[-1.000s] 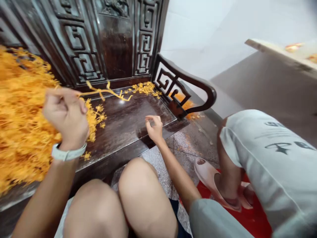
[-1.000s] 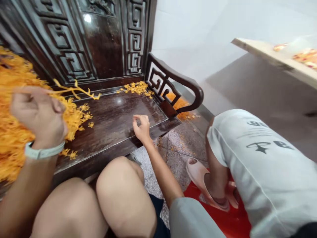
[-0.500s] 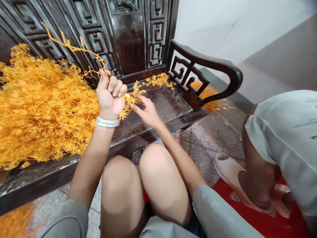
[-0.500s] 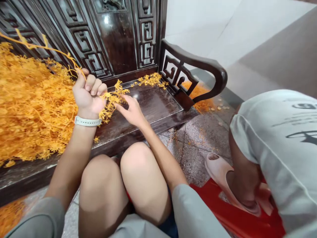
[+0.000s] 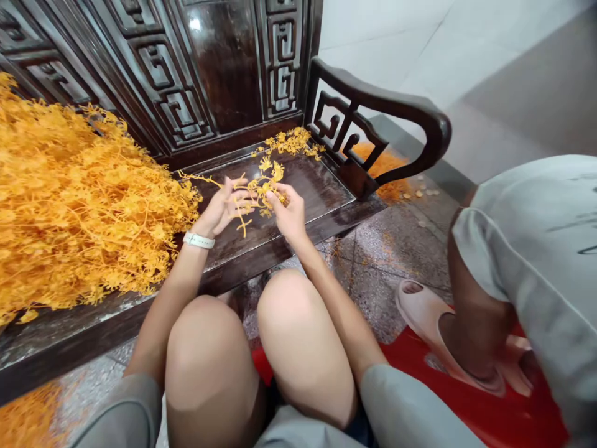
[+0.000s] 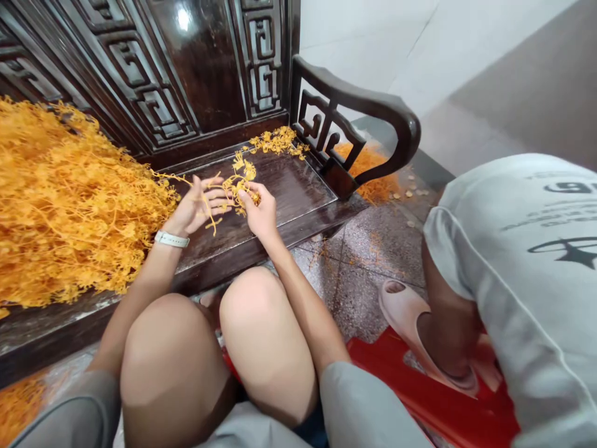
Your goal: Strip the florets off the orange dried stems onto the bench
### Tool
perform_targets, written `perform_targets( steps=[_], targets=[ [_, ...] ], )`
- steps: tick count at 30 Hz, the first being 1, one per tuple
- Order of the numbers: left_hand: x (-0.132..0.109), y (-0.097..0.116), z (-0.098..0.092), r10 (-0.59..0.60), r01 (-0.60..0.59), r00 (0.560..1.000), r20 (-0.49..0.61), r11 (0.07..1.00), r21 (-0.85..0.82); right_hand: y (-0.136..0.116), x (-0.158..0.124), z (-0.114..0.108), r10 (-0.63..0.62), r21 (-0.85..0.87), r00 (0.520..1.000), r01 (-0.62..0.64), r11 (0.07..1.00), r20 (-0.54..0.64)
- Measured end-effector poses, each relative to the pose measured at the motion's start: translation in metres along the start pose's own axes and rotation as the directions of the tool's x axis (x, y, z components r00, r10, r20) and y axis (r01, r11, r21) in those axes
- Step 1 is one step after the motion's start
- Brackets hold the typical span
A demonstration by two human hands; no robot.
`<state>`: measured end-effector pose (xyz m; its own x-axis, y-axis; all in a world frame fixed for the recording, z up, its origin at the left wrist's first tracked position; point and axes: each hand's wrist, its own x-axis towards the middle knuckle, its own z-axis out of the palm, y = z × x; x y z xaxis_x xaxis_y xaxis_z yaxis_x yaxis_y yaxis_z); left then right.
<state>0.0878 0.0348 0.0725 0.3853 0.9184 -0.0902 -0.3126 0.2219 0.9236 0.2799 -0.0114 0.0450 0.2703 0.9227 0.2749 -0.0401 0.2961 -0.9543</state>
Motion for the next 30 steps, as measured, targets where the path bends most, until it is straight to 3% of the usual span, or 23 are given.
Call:
perform_targets(
  steps=[3,6,10,14,17,22,26,30],
  targets=[
    [0.005,-0.014,-0.008,0.046,-0.045,0.999,-0.017,0.999,0.03,0.004,0.002,-0.001,0.066,-0.04,0.997,-0.065,0.997,0.029],
    [0.013,-0.024,-0.016,0.113,-0.123,0.988,-0.108,0.989,-0.088,0.005,0.003,-0.001,0.108,-0.058,0.993,-0.104,0.993,0.055],
    [0.012,-0.033,-0.027,0.019,-0.069,0.981,-0.192,0.965,-0.255,0.006,0.003,-0.002,0.129,-0.053,0.988,-0.125,0.991,0.079],
    [0.004,-0.035,-0.034,-0.05,0.019,0.994,-0.098,0.957,-0.289,0.015,0.006,-0.003,0.155,0.032,0.986,-0.153,0.988,-0.063],
    [0.003,-0.035,-0.038,-0.043,0.028,0.996,-0.084,0.986,-0.164,0.023,0.006,-0.004,0.229,0.158,0.959,-0.203,0.966,-0.169],
    [0.006,-0.037,-0.057,0.098,-0.065,0.963,-0.253,0.988,0.138,0.031,0.0,-0.005,0.369,0.39,0.918,-0.289,0.874,-0.147],
    [0.008,-0.045,-0.064,0.271,-0.147,0.926,-0.262,0.9,0.411,0.031,0.0,-0.008,0.31,0.357,0.913,-0.206,0.911,-0.264],
    [0.013,-0.056,-0.051,0.343,-0.177,0.907,-0.245,0.837,0.518,0.03,0.004,-0.006,0.221,0.321,0.907,-0.103,0.941,-0.359]
  ],
)
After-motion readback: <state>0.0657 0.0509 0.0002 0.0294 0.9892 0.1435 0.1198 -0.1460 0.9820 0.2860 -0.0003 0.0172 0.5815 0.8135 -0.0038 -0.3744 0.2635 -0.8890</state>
